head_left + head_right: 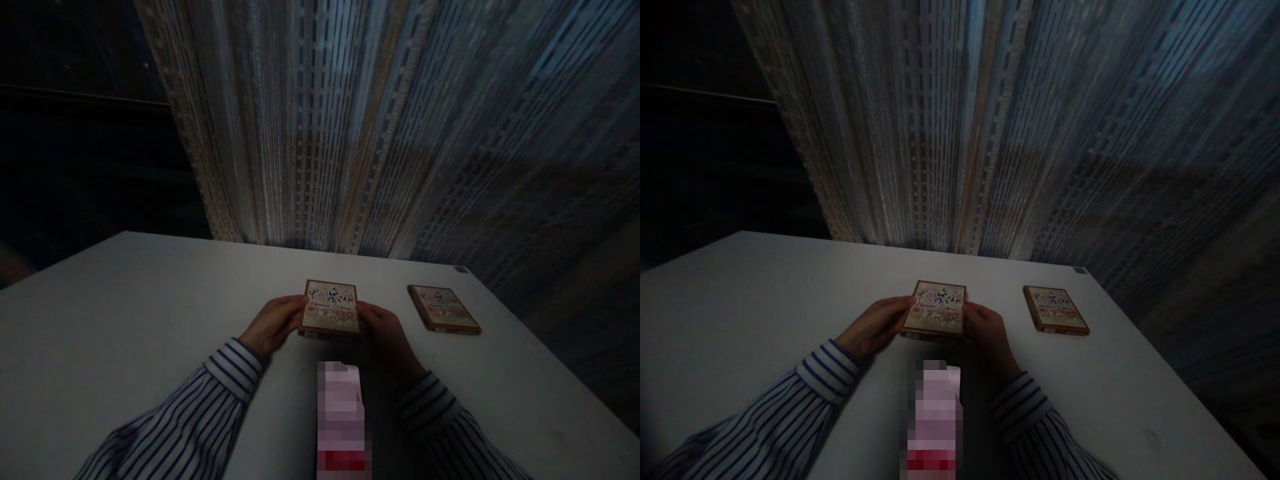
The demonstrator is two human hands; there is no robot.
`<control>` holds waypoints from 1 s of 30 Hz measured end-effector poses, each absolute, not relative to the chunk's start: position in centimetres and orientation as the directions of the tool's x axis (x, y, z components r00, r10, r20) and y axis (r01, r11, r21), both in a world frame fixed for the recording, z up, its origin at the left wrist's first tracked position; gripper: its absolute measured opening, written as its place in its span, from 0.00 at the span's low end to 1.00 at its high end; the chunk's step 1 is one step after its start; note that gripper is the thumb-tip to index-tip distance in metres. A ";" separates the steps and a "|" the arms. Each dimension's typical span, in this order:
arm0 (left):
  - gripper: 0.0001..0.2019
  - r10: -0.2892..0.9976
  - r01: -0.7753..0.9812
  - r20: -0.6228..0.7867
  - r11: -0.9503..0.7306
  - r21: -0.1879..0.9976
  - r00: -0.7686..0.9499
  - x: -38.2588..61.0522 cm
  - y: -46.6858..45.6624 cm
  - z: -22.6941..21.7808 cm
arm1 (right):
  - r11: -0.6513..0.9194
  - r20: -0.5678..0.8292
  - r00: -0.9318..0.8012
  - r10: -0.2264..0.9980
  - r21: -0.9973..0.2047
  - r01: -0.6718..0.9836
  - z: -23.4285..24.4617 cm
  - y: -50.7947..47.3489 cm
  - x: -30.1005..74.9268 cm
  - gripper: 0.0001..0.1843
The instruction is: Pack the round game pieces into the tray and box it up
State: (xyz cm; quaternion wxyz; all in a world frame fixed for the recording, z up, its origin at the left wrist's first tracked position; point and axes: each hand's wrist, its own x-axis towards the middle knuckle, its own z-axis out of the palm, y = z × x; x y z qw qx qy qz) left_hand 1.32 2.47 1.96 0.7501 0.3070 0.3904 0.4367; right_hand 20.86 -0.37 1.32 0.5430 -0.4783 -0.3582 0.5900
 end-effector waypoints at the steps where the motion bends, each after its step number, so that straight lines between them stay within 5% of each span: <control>1: 0.08 0.893 -0.414 -0.327 0.436 0.799 0.308 1.4 2.4 2.0 | -0.150 -0.173 0.047 0.984 -0.939 -0.309 1.3 -0.3 20.9 0.15; 12: 0.10 0.860 -0.311 -0.418 0.499 0.809 0.293 1.1 2.0 2.5 | -0.166 -0.194 0.059 0.979 -0.934 -0.316 1.7 -0.7 20.9 0.12; 30: 0.09 0.891 -0.383 -0.354 0.444 0.810 0.285 1.2 1.7 2.3 | -0.144 -0.159 0.009 0.987 -0.914 -0.379 1.7 -1.5 20.7 0.15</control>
